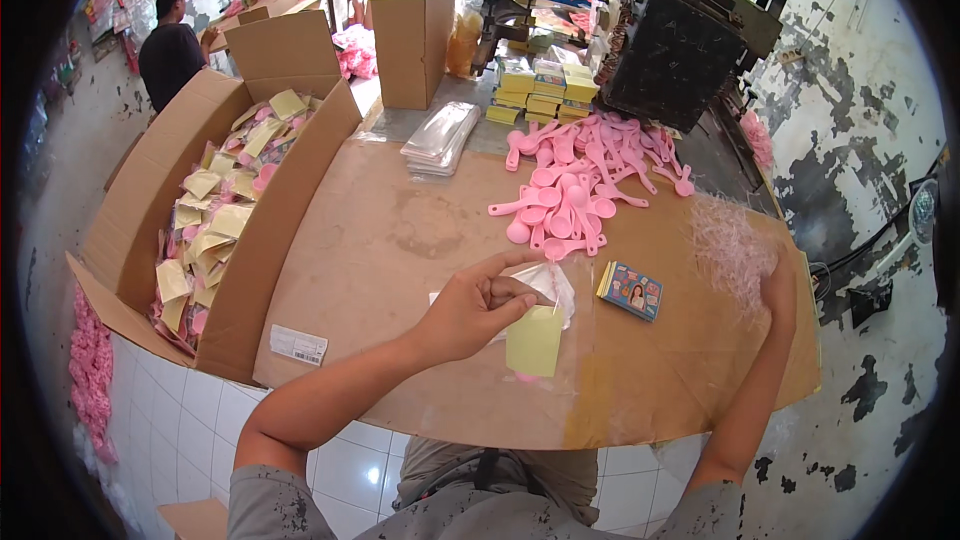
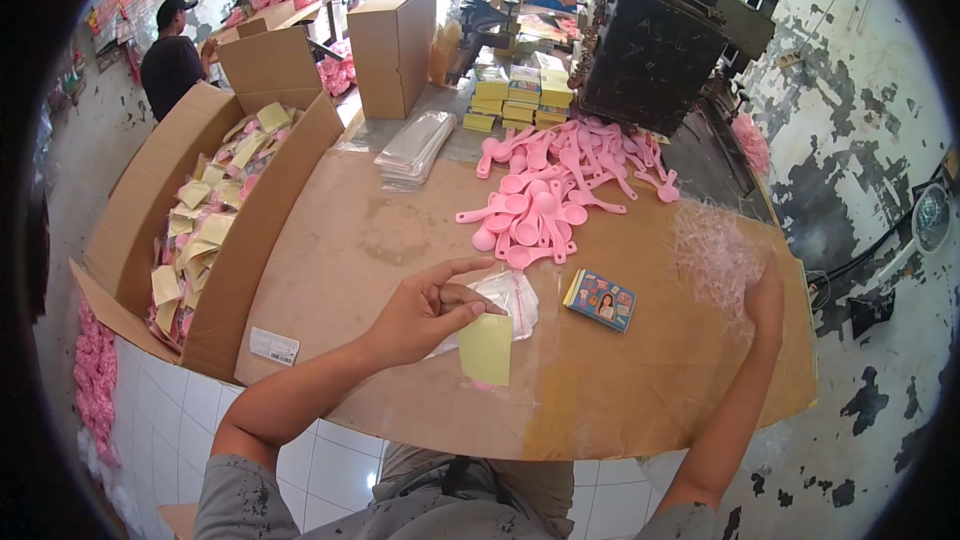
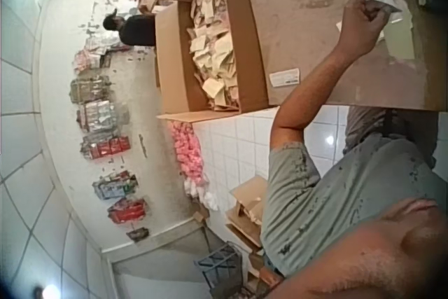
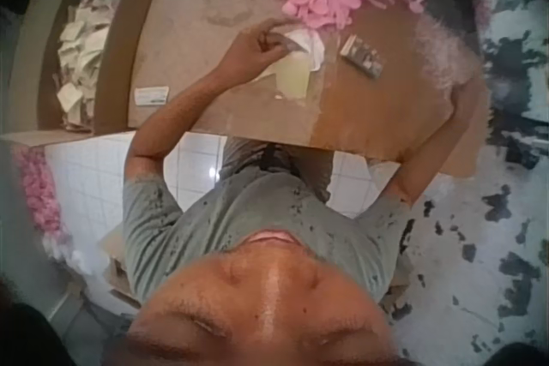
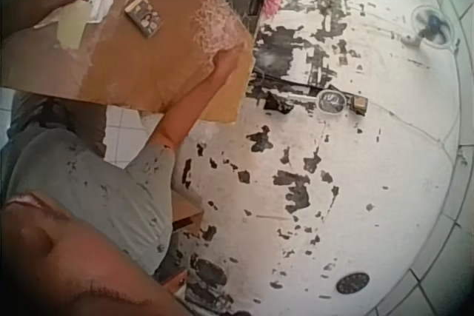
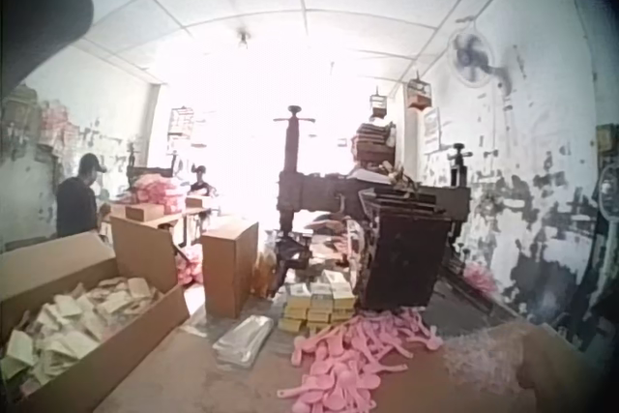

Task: Packing pink plastic spoons and cardboard cards into small plastic bags at a factory workstation.

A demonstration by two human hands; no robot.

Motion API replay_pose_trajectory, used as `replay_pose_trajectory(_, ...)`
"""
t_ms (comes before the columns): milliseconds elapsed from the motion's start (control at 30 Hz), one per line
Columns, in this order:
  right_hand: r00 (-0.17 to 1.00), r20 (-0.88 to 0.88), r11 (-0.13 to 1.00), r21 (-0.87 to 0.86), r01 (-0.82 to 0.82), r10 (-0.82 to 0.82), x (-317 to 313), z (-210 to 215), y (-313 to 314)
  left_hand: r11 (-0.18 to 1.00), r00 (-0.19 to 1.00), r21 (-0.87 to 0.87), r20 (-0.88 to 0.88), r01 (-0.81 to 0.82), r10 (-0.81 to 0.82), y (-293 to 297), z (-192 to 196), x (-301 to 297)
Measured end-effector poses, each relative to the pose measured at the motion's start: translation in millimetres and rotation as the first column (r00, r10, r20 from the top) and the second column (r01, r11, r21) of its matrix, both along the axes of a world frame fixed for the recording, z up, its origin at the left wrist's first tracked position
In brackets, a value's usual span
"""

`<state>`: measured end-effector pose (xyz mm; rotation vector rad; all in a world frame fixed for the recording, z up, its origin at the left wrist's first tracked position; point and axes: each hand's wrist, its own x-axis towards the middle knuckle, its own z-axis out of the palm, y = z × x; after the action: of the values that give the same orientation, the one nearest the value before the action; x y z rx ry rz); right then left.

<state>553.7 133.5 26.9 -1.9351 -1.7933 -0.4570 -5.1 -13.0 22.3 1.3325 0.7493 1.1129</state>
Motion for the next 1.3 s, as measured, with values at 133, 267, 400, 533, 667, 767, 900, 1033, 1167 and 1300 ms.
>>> replay_pose_trajectory(133,0.999,-0.041,0.997,0.069,0.031,-0.028,-77,22,-30,0.999,0.999,-0.027,-0.030,-0.040,0.039,2,-7,-5)
replay_pose_trajectory(267,0.872,-0.142,0.881,0.157,-0.447,0.468,-188,51,-62,0.998,0.998,-0.014,-0.015,-0.062,0.061,-1,-6,-1)
replay_pose_trajectory(400,0.395,-0.665,0.460,-0.087,-0.884,0.634,-287,47,-95,0.997,0.997,0.011,-0.017,-0.072,0.073,0,-12,1)
replay_pose_trajectory(533,0.215,-0.896,0.305,-0.095,-0.947,0.389,-327,17,-99,0.995,0.995,-0.027,-0.028,-0.094,0.093,1,-9,1)
replay_pose_trajectory(667,0.038,-0.970,0.254,0.025,-0.967,0.240,-323,5,-85,0.997,0.997,-0.032,0.037,-0.066,0.067,0,-5,-2)
replay_pose_trajectory(767,0.057,-0.974,0.249,-0.001,-0.969,0.221,-318,0,-87,0.997,0.996,-0.038,-0.057,-0.070,0.068,2,-15,-2)
replay_pose_trajectory(900,-0.022,-0.981,0.312,0.083,-0.946,0.193,-316,-7,-86,0.995,0.995,-0.064,-0.072,-0.072,0.067,1,-17,-4)
replay_pose_trajectory(1033,-0.107,-0.982,0.257,0.144,-0.955,0.153,-307,-15,-80,0.995,0.997,-0.068,-0.042,-0.067,0.064,2,-13,-5)
replay_pose_trajectory(1167,-0.127,-0.949,0.255,0.204,-0.945,0.289,-302,-20,-77,0.999,0.997,0.006,-0.063,-0.033,0.034,5,-21,-6)
replay_pose_trajectory(1300,-0.035,-0.904,0.206,0.135,-0.969,0.427,-299,-7,-76,1.000,0.995,0.027,-0.104,-0.003,0.006,5,-18,-13)
